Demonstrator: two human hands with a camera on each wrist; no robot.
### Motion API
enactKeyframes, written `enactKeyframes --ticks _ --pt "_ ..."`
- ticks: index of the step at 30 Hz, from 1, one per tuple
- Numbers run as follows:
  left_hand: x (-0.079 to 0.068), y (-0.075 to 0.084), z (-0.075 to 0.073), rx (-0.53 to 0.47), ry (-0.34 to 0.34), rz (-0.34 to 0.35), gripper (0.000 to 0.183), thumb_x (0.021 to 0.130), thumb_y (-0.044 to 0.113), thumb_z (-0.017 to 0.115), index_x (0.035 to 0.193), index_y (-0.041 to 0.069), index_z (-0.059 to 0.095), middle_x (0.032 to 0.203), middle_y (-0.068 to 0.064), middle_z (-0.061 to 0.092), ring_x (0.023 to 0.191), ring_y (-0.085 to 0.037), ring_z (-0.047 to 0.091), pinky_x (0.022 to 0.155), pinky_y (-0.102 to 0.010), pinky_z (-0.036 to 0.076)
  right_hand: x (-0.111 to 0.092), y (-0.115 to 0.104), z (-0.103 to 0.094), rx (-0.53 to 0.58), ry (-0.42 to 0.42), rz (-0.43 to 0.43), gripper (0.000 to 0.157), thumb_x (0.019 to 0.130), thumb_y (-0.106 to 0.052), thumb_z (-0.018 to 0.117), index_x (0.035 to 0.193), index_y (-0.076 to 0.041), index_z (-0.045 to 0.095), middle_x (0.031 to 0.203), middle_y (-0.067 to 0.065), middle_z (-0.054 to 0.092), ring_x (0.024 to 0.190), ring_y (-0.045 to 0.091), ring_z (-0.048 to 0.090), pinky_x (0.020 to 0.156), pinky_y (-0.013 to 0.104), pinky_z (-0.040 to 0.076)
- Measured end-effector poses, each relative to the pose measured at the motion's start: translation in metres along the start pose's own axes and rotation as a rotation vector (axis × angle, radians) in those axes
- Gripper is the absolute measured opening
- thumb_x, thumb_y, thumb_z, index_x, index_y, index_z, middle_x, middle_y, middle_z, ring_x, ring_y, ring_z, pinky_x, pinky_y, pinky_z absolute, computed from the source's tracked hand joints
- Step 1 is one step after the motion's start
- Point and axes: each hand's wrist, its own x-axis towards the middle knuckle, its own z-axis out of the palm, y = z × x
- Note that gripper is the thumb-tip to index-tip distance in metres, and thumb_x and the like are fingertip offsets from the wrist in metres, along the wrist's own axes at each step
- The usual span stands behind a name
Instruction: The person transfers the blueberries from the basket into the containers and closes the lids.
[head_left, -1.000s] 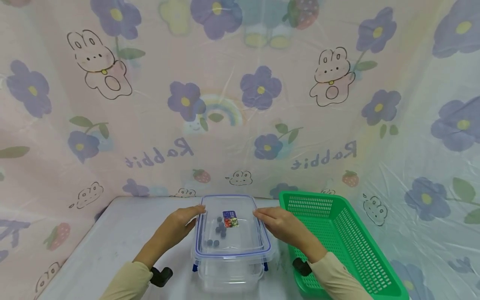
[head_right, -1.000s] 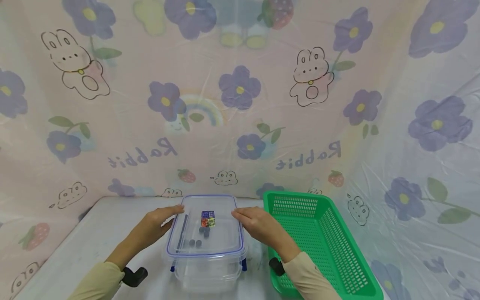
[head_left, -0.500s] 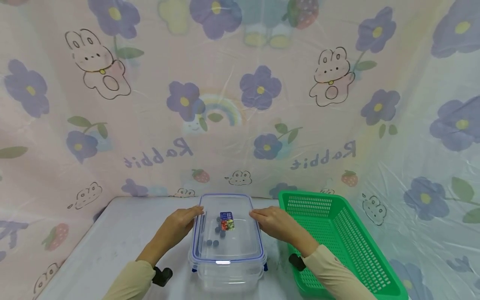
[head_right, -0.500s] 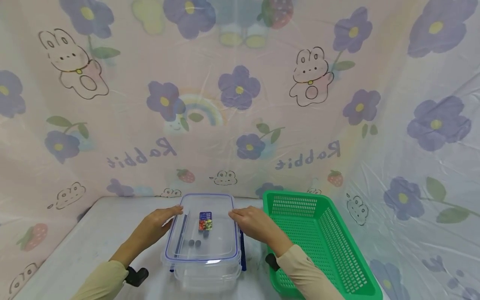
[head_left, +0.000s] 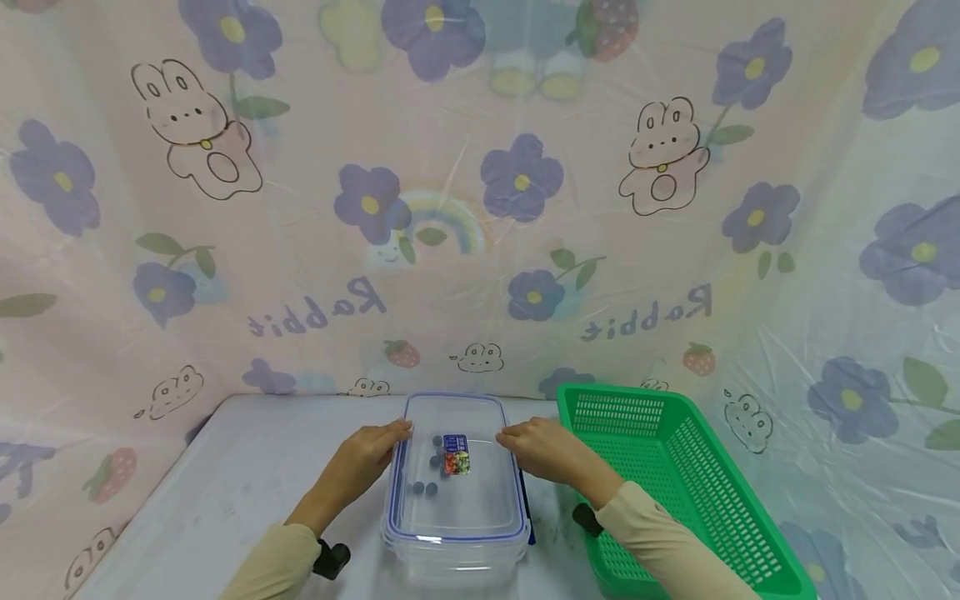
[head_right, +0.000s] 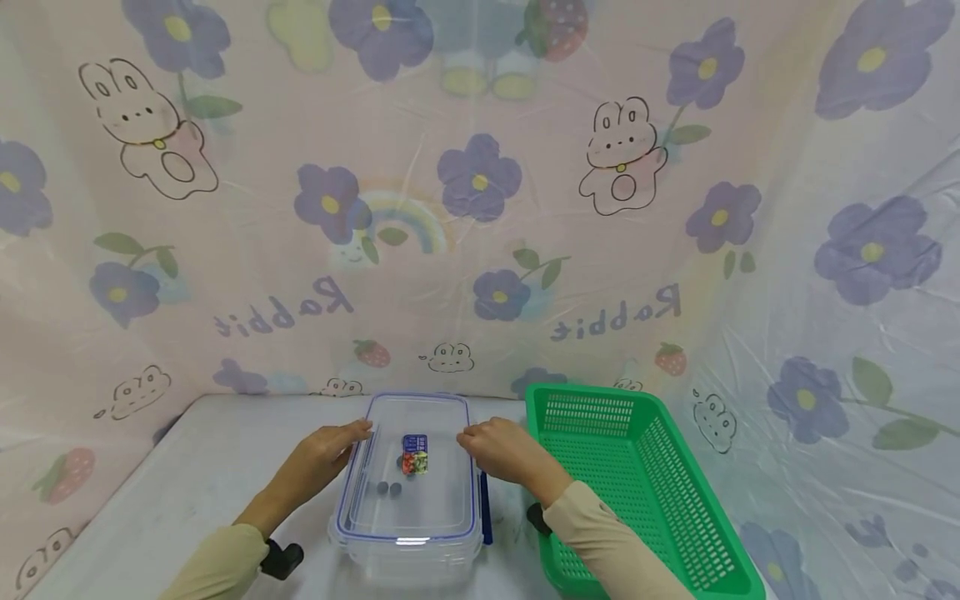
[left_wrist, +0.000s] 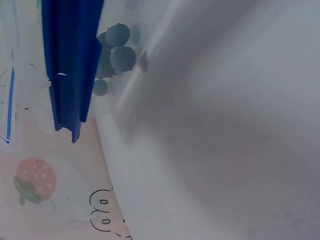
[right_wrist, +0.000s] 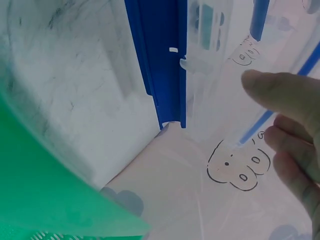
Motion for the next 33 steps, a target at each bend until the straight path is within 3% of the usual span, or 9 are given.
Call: enactKeyframes --ticks 9,23,27,33 --pt "-0.011 -0.001 0.015 0.003 -0.021 -0.008 0.048 0.058 -0.015 0.084 0.101 0.001 0.07 0.109 -0.013 0.07 0.09 -0.025 0.069 0.073 -0.032 0.056 0.005 0.0 0.006 -0.048 -0.062 -0.002 0.018 0.082 -0.004 0.073 0.099 -0.012 0.074 0.096 0.001 0.072 0.074 0.015 0.068 0.064 0.026 0.055" --pt "-0.014 -0.001 0.026 0.032 -0.013 0.009 0.04 0.063 -0.012 0.083 0.098 0.0 0.069 0.106 -0.014 0.07 0.088 -0.026 0.069 0.071 -0.034 0.057 0.009 0.001 0.011 -0.12 -0.131 -0.006 0.019 0.084 -0.008 0.073 0.103 -0.011 0.072 0.098 0.001 0.072 0.074 0.014 0.067 0.063 0.027 0.054" --pt "-0.016 -0.001 0.028 0.032 -0.009 0.007 0.039 0.063 -0.013 0.082 0.098 0.0 0.069 0.107 -0.013 0.07 0.088 -0.026 0.069 0.072 -0.034 0.057 0.009 0.001 0.011 -0.094 -0.165 0.004 0.021 0.085 -0.01 0.073 0.105 -0.011 0.073 0.102 0.001 0.071 0.076 0.014 0.067 0.062 0.025 0.054" --pt "-0.018 0.0 0.03 0.041 -0.027 -0.002 0.041 0.062 -0.015 0.081 0.098 0.001 0.069 0.107 -0.012 0.07 0.085 -0.025 0.069 0.071 -0.032 0.057 0.01 -0.001 0.01 -0.002 -0.249 0.039 0.028 0.084 -0.009 0.075 0.112 -0.01 0.072 0.114 0.005 0.069 0.091 0.017 0.068 0.071 0.025 0.055"
